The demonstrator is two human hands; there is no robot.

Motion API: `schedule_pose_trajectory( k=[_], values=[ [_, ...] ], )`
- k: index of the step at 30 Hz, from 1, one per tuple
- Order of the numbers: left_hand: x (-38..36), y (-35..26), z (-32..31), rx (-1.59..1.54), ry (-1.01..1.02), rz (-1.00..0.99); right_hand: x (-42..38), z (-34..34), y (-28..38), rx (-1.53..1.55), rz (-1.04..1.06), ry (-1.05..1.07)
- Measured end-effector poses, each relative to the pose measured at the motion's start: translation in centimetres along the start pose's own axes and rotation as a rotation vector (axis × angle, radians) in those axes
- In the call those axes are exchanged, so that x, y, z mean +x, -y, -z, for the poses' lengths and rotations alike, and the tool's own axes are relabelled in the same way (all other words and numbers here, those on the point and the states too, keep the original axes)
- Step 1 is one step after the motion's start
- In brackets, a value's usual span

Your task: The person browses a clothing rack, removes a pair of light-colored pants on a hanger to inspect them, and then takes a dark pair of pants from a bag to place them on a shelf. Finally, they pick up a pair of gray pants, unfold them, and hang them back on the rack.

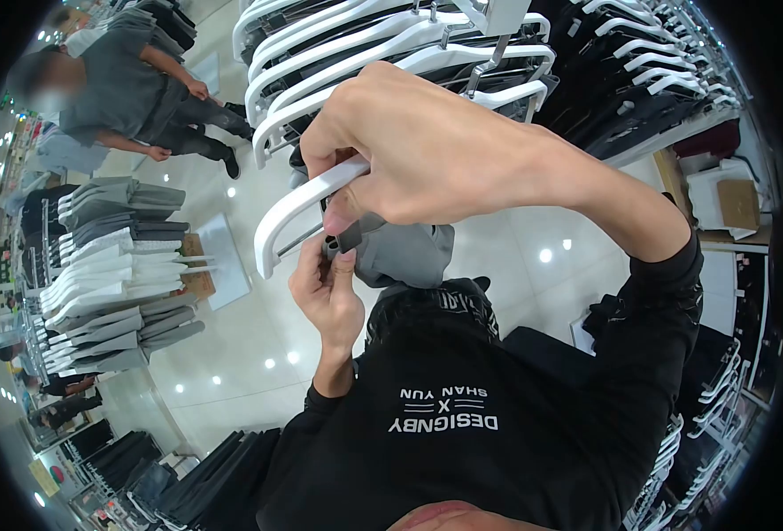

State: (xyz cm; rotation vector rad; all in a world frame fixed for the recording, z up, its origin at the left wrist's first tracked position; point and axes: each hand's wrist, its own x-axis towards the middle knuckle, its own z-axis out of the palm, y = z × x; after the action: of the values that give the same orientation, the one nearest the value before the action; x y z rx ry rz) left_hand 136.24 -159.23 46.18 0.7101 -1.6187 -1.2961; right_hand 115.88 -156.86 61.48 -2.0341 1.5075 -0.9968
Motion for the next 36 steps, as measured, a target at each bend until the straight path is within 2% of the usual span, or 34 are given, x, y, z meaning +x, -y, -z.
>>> schedule_pose_trajectory(
  k=[4,7,13,20,32,36],
  values=[
    [-0.1,-0.2,0.1,0.010,-0.088,-0.060,0.1,-0.1,0.2,0.007,0.013,-0.031],
    [-0.2,-0.1,0.4,0.014,-0.076,-0.071,0.2,0.1,0.6,0.024,-0.036,0.002],
    [-0.1,-0.7,0.7,0.077,0.008,-0.068,-0.3,-0.2,0.4,0.003,0.015,-0.026],
    [0.2,-1.4,-0.3,-0.105,-0.056,-0.015,-0.4,-0.2,0.2,-0.045,0.028,-0.029],
    [0.7,-1.4,-1.4,-0.110,-0.193,-0.125,0.1,-0.4,-0.2,0.055,-0.060,0.021],
    [0.6,-1.4,-1.7,-0.137,-0.184,-0.109,-0.2,-0.5,-0.4,0.000,-0.021,0.000]
  ],
)
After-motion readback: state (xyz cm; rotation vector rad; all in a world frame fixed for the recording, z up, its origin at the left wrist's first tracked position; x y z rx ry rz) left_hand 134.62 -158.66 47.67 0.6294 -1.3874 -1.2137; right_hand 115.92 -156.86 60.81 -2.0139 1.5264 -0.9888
